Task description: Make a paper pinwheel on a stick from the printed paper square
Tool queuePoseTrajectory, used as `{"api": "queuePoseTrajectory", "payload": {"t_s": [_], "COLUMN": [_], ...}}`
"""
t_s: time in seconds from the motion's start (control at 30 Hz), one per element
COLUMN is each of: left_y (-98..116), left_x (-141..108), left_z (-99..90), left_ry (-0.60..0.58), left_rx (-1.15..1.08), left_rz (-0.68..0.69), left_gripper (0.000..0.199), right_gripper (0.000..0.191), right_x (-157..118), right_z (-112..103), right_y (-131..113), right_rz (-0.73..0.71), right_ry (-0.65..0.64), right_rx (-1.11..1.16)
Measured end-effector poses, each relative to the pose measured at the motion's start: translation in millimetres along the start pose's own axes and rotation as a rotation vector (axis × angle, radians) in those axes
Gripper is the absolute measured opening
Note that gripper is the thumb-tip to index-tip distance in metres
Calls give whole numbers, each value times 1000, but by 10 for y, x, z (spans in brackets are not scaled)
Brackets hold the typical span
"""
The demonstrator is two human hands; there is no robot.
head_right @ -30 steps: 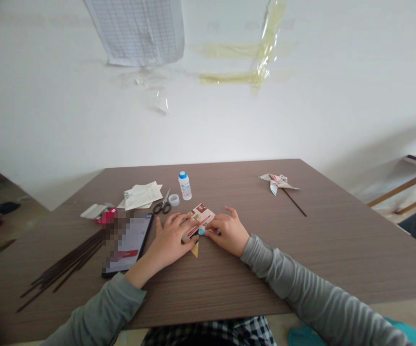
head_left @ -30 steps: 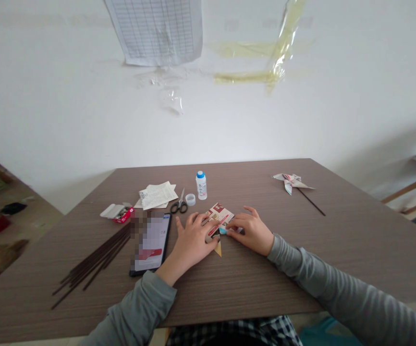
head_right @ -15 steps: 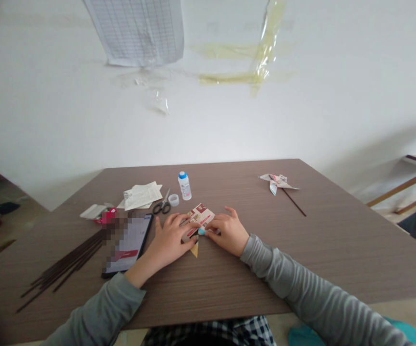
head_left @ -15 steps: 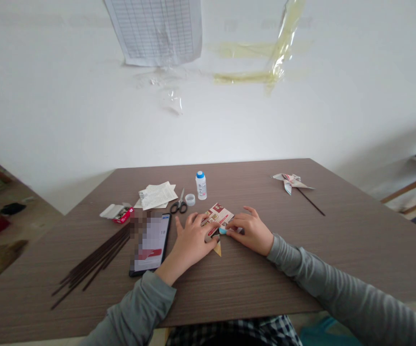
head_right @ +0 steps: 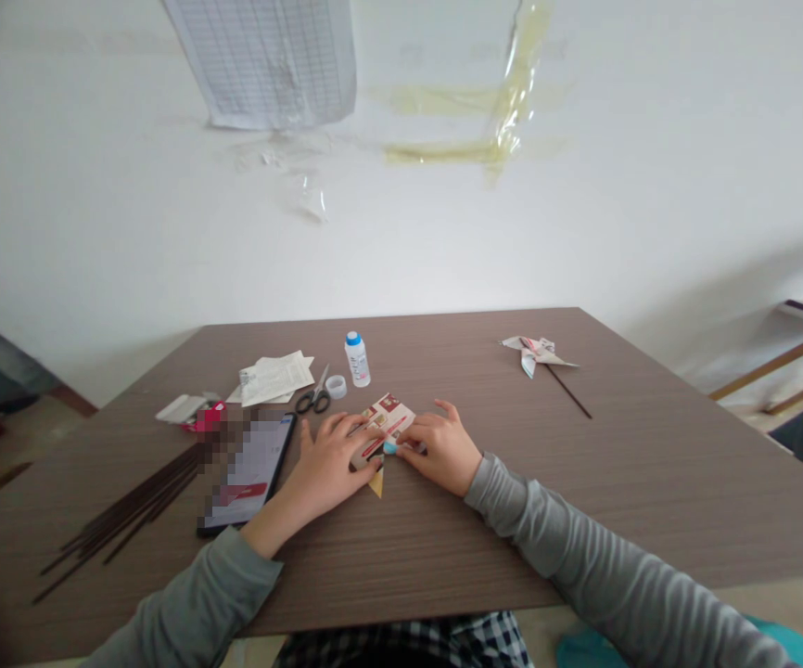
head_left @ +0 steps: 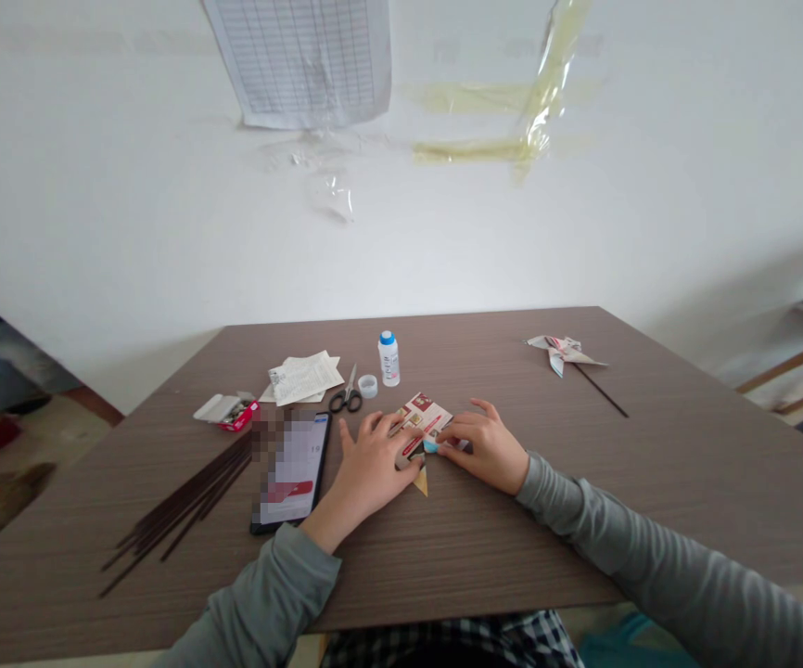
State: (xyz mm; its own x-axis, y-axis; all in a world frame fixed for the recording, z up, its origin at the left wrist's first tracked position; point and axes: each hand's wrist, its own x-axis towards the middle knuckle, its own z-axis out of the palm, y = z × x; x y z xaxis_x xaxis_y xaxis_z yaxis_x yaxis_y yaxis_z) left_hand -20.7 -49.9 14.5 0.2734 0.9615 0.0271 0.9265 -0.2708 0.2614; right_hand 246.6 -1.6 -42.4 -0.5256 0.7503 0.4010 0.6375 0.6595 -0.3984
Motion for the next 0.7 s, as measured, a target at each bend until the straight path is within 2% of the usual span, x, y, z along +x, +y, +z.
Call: {"api": "queuePoseTrajectory", "payload": {"t_s": [0.2,0.4,0.57,0.7], "left_y": [-6,-37,-84,-87], "left_x": [5,16,34,39], "left_z": [-18,-6,-1,-11], "left_ry": [-20,-21,-38,-54], "left_rx": [1,-5,-28,-36], "left_rz": [3,7,27,21], "left_gripper": [43,43,47,51], "right_gripper": [10,22,38,38], "right_x": [-12,4,9,12], "right_z": [27,-45,-137,-180], "right_y": [22,35,85,103], "right_rz": [-47,-33,-11,-46], "right_ry": [29,39,-99,-221], "right_rx": [-20,-8,-13,-46]}}
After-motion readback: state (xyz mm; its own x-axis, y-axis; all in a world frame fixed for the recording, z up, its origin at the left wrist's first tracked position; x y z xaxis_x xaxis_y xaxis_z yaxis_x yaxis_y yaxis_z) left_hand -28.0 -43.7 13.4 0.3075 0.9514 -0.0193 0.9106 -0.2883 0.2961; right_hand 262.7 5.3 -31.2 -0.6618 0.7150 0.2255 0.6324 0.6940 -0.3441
